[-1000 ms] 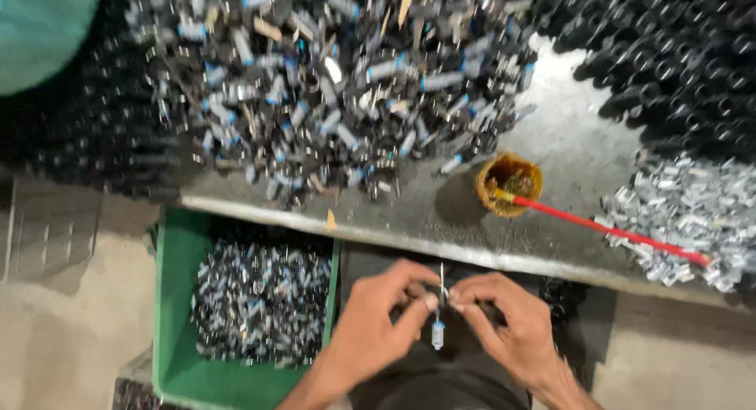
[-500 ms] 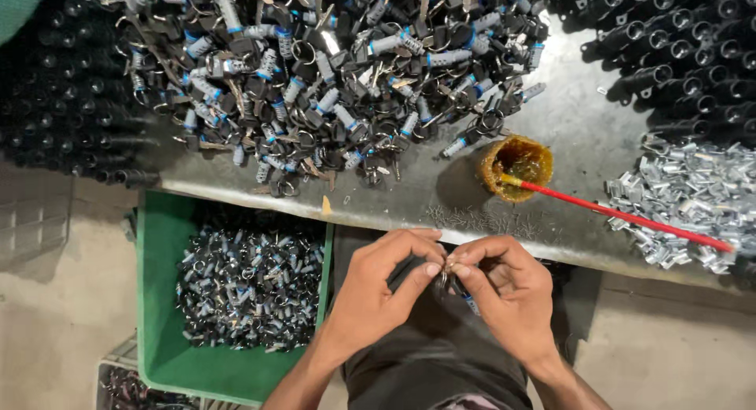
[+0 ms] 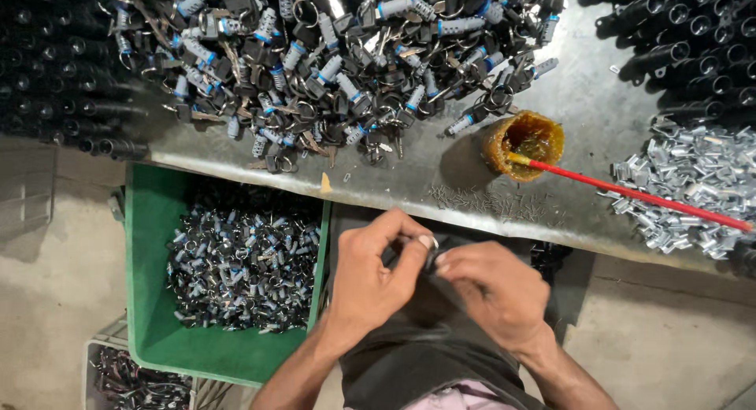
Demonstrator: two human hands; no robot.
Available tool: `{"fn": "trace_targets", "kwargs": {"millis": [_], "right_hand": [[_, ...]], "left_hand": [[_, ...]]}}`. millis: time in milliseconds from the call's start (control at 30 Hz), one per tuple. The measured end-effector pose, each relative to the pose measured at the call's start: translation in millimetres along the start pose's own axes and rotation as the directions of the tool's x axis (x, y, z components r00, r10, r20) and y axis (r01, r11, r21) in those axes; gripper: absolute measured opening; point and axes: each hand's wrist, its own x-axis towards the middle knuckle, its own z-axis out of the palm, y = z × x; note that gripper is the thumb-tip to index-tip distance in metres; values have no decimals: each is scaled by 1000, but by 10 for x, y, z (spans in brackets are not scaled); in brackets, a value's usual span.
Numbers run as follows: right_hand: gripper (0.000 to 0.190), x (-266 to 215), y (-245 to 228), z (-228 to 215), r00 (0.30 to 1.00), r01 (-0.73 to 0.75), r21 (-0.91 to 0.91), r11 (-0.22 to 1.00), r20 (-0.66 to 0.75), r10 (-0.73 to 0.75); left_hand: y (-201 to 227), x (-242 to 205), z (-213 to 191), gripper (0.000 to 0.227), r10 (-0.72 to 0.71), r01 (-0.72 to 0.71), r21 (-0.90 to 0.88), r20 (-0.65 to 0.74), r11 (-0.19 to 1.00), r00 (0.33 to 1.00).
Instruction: The person assembles keychains by picking up small metal components and attaching them to key blanks. They use a red-handled brush to apply a yellow substance from a small container onto the components before assembly. The finished keychains are placed into a green bin.
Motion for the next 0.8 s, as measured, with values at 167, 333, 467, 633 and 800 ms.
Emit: {"fn": "trace_targets", "kwargs": {"millis": [167,333,467,633,800], "right_hand": [[13,-129,104,79,961,-259,320,911,-12,277],[8,-188,213,224,793,-389,889,241,191,578],[9,-157,212,148,673,-359,929,-93,327,663],[9,-159,265,212,562,-401,868,-292,485,671],[12,-334,297,310,544,-507,839,-197,488,683]], "left_hand": [[353,265,-108,7,187,-170,150,-107,974,976],[919,680,-416,31,750,-432,808,-18,400,661],[1007,316,-407,34,590,-659,522,322,541,740],[401,-28,-182,36,434,-756,487,622,438,652],[220,17,-189,22,579,-818,349,582,457,571]]}}
